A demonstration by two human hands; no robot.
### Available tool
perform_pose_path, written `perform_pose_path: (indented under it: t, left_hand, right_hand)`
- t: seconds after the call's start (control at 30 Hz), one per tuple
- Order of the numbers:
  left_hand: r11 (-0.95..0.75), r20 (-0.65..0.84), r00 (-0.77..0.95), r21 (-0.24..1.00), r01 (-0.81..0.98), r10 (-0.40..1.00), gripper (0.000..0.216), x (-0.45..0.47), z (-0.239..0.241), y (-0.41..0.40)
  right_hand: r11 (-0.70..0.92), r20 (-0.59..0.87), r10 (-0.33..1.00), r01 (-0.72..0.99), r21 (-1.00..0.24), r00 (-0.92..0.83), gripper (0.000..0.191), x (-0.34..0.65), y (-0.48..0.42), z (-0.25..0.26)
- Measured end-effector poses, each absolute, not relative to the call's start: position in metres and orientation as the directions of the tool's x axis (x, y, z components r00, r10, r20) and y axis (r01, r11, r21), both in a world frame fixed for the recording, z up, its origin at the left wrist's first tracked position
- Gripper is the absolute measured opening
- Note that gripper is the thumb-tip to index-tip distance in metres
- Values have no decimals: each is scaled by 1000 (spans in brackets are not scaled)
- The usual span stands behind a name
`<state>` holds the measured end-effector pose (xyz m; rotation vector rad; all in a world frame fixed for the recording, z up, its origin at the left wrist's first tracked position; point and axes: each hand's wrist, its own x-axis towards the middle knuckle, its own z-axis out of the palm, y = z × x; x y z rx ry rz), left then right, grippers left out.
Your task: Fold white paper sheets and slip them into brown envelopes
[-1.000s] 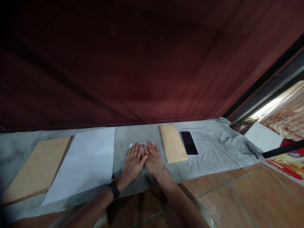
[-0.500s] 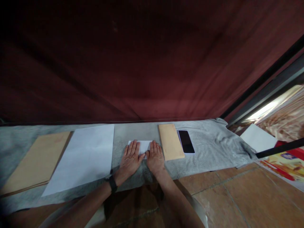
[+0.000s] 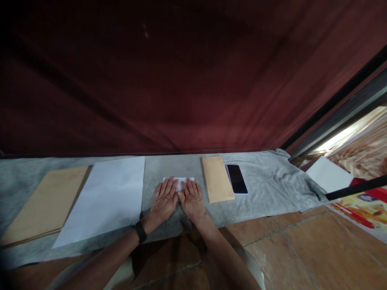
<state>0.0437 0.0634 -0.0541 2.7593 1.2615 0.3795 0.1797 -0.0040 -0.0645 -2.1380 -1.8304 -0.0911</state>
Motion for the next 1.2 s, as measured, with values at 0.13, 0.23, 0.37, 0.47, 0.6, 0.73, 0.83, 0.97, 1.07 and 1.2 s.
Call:
perform_pose_path:
  t: [0.13,0.23,0.37,0.47,0.6,0.73,0.83,0.97,1.07,1.2]
  left_hand:
    - [-626,197,596,174,760,778,58,39,-51,66]
    - [-599,203,567,171,783,799,64,36,-51,67]
    - [-586,200,554,177,791,808,67,33,-52,67]
    - [-591,215,555,174,788,804,67,31,-51,66]
    - [-600,231,561,158,785,795,64,29,-53,65]
    - [-596,236,555,166,785,797,63,27,-55,66]
    - [-597,228,558,182,781,798,64,26,-56,66]
    - [-596,223,559,173,784,799,65,26,-56,66]
    - [-598,231,561,147,788,795,66,27,-58,66]
    - [-602,240,563,135,787,791,69,27,-60,67]
  right_hand:
    - [-167,276,939,973,-160,207,52,187,-6,-68]
    - [-191,286,931,970,-148,227,55,190,-5,-68]
    - [-214,287,925,965,-149,249,52,195,-2,-67]
    - [-228,306,915,963,-146,264,53,200,0,-70]
    - [-219,353,900,966,-139,255,54,201,0,-76]
    - [-237,379,885,962,-134,271,55,199,-1,-80]
    - [-261,390,875,958,-122,288,58,196,-3,-81]
    - [-281,405,860,951,-131,310,62,193,-5,-84]
    - [-294,402,854,943,-154,332,63,191,-7,-84]
    - [-284,397,854,941,-186,337,61,184,-7,-73]
